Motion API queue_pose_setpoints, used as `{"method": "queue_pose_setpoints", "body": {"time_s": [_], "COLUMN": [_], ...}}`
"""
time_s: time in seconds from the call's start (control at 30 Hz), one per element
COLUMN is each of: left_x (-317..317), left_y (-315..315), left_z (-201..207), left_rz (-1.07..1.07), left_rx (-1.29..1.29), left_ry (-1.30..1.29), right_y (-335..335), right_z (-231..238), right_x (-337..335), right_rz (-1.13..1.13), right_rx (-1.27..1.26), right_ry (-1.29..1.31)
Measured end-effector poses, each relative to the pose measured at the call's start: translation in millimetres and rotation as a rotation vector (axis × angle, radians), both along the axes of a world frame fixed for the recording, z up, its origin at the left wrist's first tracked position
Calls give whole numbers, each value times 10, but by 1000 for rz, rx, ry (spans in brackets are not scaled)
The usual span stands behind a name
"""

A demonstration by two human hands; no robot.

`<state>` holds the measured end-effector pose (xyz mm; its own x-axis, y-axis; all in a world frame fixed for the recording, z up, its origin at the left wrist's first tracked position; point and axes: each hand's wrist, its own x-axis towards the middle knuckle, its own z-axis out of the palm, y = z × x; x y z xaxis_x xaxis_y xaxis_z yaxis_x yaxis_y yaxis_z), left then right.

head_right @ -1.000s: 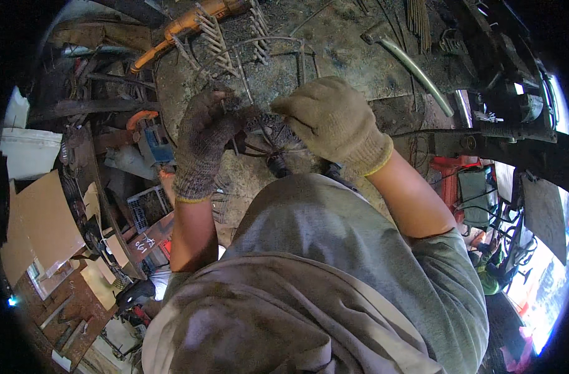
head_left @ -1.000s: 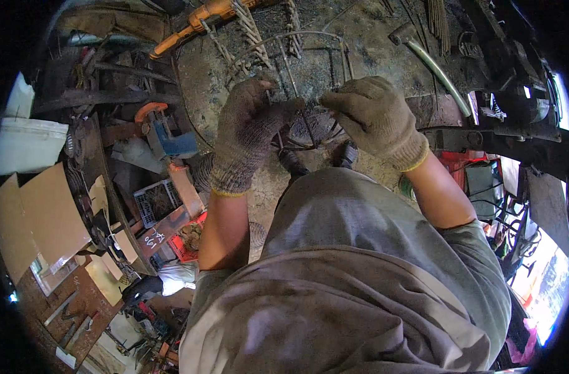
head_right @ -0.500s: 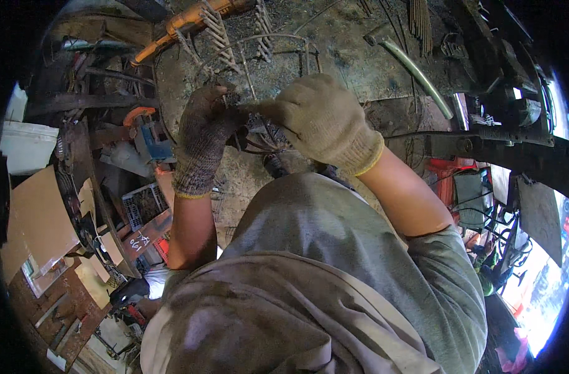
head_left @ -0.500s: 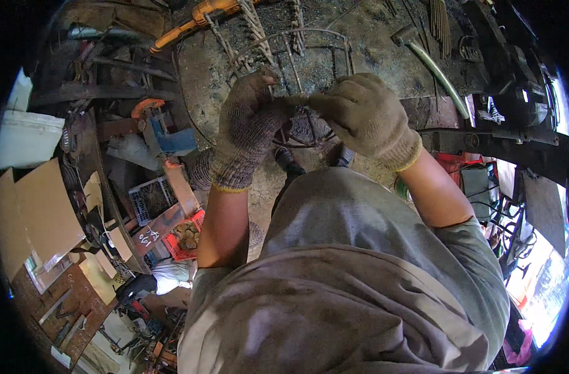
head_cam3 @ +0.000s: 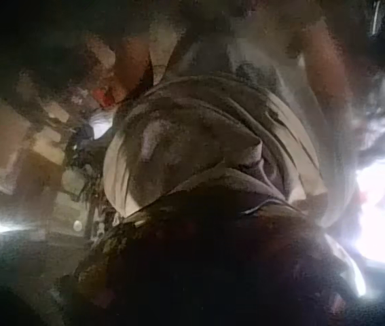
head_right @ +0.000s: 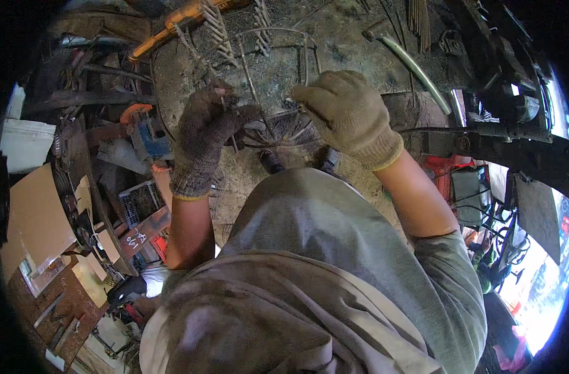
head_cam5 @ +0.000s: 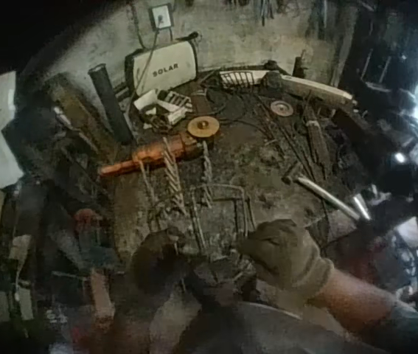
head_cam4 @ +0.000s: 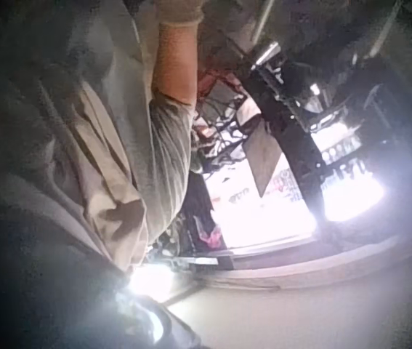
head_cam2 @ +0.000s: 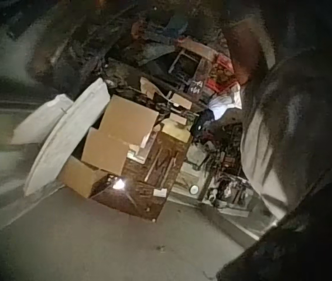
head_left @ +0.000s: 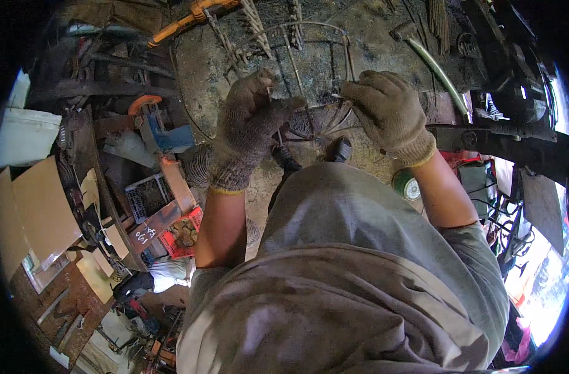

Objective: The person joins metal rods together and secures them using a handheld tool to bend wire or fasteners around the joints, while working in a metal fabrication shop environment.

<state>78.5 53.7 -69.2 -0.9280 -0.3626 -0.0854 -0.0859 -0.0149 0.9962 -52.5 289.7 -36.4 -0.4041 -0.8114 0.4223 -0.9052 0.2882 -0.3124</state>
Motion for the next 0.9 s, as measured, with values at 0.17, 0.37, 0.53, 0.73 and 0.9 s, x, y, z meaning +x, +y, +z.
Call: {"method": "queue_pose_setpoints", "body": {"time_s": [0.17,0.37,0.53,0.73,0.9], "left_x": [54,34,14,46,35], "left_y": [16,73,98,-25,31], "left_z": [-58,137,163,-96,-104], "left_rz": [-50,-82,-55,-39,9], "left_rx": [-20,64,154,33,127], "left_ry": [72,-15,8,-2,109], "right_y": [1,-30,-116,-256,-282], "right_z": [-98,-122,-97,-13,-68], "right_x": [128,159,197,201,154], "right_rz": [-26,-1,82,104,149], "right_rx": [-98,-84,-102,-30,-13], "right_ry": [-86,-87,-45,75,183]}}
